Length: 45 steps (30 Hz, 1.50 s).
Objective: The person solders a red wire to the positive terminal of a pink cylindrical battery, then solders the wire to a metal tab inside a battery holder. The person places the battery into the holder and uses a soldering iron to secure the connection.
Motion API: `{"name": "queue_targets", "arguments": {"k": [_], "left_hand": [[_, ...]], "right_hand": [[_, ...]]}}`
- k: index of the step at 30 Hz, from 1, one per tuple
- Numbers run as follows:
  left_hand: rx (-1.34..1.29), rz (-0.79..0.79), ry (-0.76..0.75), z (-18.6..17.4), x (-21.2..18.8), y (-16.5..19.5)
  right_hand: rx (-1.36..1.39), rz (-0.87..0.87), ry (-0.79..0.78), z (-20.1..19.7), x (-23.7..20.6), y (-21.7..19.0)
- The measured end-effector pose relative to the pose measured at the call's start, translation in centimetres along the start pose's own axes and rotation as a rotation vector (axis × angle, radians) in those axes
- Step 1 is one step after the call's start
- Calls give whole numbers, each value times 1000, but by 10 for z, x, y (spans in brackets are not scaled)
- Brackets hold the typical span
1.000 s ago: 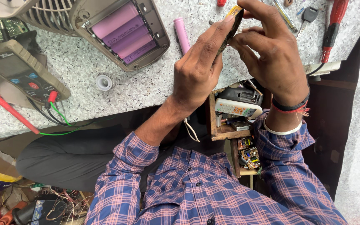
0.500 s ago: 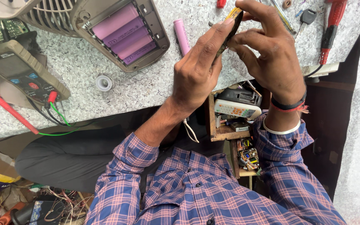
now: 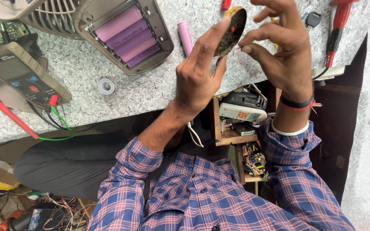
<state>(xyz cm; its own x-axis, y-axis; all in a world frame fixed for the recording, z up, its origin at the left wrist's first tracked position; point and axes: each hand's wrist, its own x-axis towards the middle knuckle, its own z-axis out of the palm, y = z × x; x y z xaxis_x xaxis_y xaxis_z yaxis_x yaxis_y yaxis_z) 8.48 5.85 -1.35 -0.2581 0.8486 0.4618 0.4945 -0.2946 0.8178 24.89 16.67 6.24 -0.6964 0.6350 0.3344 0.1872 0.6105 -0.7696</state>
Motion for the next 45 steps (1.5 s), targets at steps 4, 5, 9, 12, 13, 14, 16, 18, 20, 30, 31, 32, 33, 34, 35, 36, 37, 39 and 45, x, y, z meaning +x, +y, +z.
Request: {"name": "queue_targets", "arguments": {"k": [4,5,9,12,13,14,16,18,20,30,31,32,33,34,35,36,37,39,45], "left_hand": [[-19,-43,3,-3,1,0],[-22,-38,6,-4,1,1],[-28,-35,13,-4,3,2],[-25,-49,10,-4,2,1],[-19,-50,11,-4,2,1],[-2,-42,14,-3,1,0],[23,-57,-5,-2,2,-1],[38,-96,-50,1,4,0],[160,-35,-45,2,7,1],[36,26,29,-21,19,22],[6,25,35,-22,19,23],[-24,24,42,-23,20,24],[-55,24,49,-23,20,25],[-71,20,57,-23,20,26],[-87,18,65,-24,21,26],[-104,18,73,-24,21,27],[-87,24,82,-24,22,28],[-56,43,103,-23,23,30],[-13,61,126,-24,24,35]], "right_hand": [[108,114,144,0,-7,2],[180,155,164,0,-8,3],[260,211,185,-1,-9,7],[114,102,145,-1,-11,8],[77,74,134,-2,-11,8],[59,61,126,-2,-11,8],[44,52,118,-2,-11,6],[63,73,128,-2,-10,5],[120,124,152,-1,-8,3],[226,36,71,0,-9,1],[230,22,53,0,-9,2],[237,17,43,0,-10,2],[234,18,38,1,-11,2],[231,19,33,1,-11,2],[218,24,34,2,-11,2],[204,29,36,2,-11,1],[216,32,39,2,-11,0],[236,34,49,3,-9,-3],[197,78,61,7,-8,-15]]}}
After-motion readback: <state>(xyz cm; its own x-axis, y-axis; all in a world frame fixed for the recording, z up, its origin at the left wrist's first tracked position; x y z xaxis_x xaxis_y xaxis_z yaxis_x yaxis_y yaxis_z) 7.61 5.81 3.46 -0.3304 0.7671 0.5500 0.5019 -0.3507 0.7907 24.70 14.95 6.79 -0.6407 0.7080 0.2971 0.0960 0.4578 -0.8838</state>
